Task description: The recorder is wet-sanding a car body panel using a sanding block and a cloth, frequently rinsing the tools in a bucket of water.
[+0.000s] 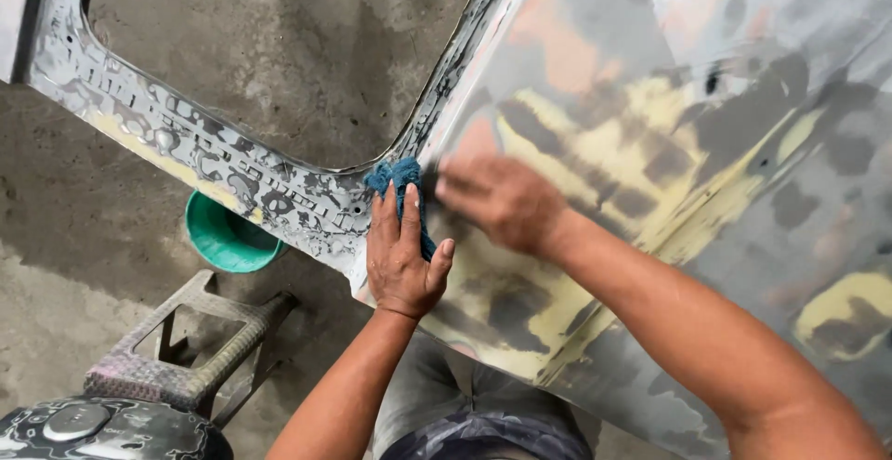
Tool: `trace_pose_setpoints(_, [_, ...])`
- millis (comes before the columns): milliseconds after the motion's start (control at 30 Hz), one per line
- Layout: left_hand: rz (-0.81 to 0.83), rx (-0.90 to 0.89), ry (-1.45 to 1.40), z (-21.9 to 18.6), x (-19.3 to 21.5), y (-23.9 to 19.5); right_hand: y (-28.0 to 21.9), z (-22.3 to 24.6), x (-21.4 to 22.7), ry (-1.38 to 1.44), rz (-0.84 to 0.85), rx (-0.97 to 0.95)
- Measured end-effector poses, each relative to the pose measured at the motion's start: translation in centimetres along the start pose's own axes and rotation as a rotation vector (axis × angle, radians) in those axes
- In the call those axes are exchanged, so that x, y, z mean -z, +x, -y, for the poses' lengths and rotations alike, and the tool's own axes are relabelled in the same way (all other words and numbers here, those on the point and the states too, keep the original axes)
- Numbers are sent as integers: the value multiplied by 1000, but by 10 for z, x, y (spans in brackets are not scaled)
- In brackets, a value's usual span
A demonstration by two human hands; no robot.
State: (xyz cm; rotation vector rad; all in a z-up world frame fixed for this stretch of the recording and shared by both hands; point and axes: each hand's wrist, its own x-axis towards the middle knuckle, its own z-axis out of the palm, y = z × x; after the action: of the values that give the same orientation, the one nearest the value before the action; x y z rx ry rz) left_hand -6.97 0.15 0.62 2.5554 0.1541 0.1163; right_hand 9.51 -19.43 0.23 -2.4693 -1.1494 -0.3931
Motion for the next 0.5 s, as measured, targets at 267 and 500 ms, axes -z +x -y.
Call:
trace_pose_setpoints(267, [14,-1,12,1,0,-1,9,-83,8,-113,-94,-362])
trace_pose_setpoints(500, [16,-10,21,0,-2,2,-10,-23,-10,129,85,161])
